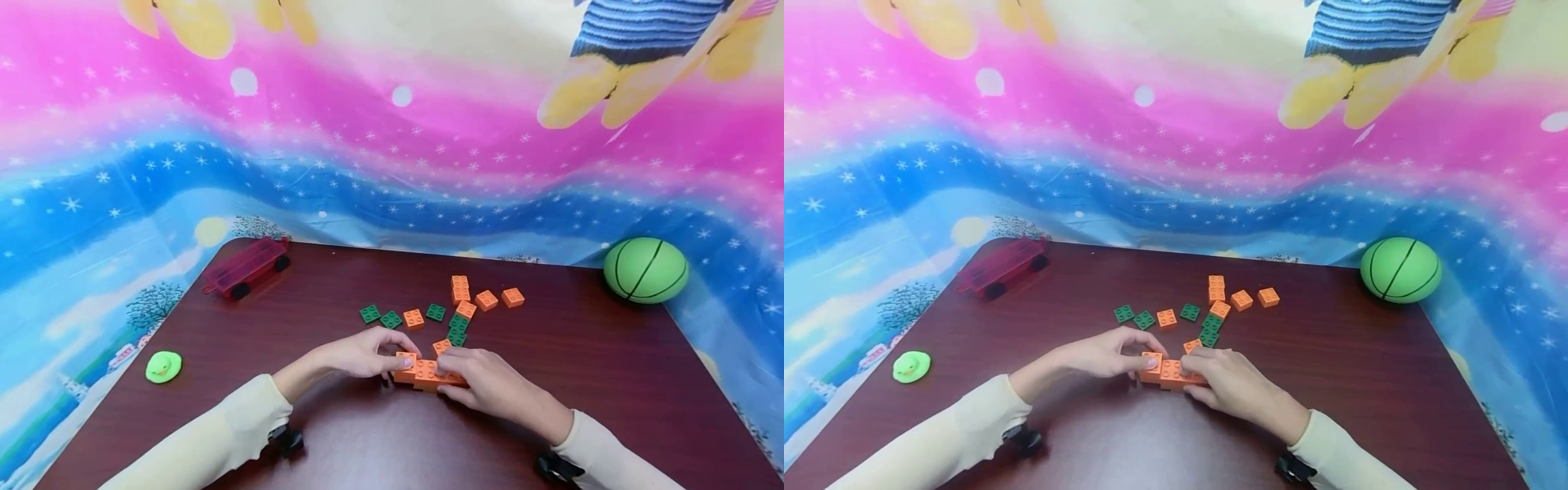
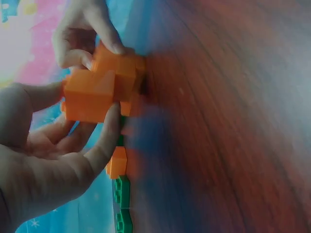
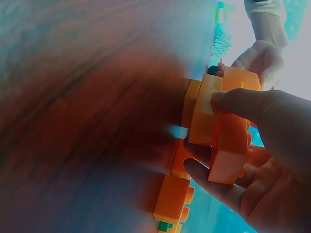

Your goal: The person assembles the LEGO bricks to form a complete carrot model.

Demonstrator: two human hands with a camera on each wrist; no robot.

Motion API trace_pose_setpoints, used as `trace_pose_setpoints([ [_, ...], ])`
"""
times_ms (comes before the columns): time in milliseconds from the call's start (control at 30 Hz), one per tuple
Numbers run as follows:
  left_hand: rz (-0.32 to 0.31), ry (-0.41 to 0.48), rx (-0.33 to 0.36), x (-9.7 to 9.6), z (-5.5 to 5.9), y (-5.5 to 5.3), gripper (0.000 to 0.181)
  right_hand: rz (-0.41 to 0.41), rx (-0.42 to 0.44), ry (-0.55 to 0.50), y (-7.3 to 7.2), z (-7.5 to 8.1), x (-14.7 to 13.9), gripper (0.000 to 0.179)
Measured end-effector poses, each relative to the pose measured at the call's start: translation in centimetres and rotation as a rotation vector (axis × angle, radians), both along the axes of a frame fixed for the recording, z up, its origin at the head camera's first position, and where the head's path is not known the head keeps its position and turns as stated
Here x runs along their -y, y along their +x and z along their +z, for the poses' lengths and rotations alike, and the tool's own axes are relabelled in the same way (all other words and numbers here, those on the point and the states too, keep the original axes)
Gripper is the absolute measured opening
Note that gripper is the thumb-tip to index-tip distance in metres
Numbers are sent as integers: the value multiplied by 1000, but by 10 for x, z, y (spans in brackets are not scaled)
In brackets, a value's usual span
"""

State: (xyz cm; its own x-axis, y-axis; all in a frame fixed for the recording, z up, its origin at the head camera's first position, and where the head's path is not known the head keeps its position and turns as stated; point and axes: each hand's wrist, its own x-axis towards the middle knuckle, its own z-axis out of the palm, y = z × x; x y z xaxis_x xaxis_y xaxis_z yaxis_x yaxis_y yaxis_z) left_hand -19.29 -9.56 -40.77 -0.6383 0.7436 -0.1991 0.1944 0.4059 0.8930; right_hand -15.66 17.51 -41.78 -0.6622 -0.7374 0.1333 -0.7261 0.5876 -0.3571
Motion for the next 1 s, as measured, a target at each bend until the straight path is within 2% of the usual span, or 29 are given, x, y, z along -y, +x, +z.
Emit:
trace_pose_setpoints([
  [233,-43,-73,-218,-3,1,5,31,17,-131,10,2,-4,1,20],
  [367,-49,-96,-302,-7,2,10,29,15,-141,47,5,-2,-2,19],
  [500,-19,-124,-359,-13,2,16,30,17,-158,-27,4,7,-7,21],
  [600,5,-119,-400,-19,2,17,32,-7,-231,-125,-6,18,-14,13],
  [667,14,-118,-425,-24,2,16,35,-63,-258,-149,-15,26,-22,8],
  [733,17,-133,-442,-29,3,15,38,-110,-230,-132,-23,32,-31,5],
  [833,22,-181,-454,-35,2,14,38,-149,-109,-43,-30,34,-46,10],
  [900,30,-193,-451,-37,0,14,36,-142,-29,22,-31,28,-52,14],
  [1000,48,-175,-444,-40,-3,14,32,-133,25,79,-30,14,-59,18],
])
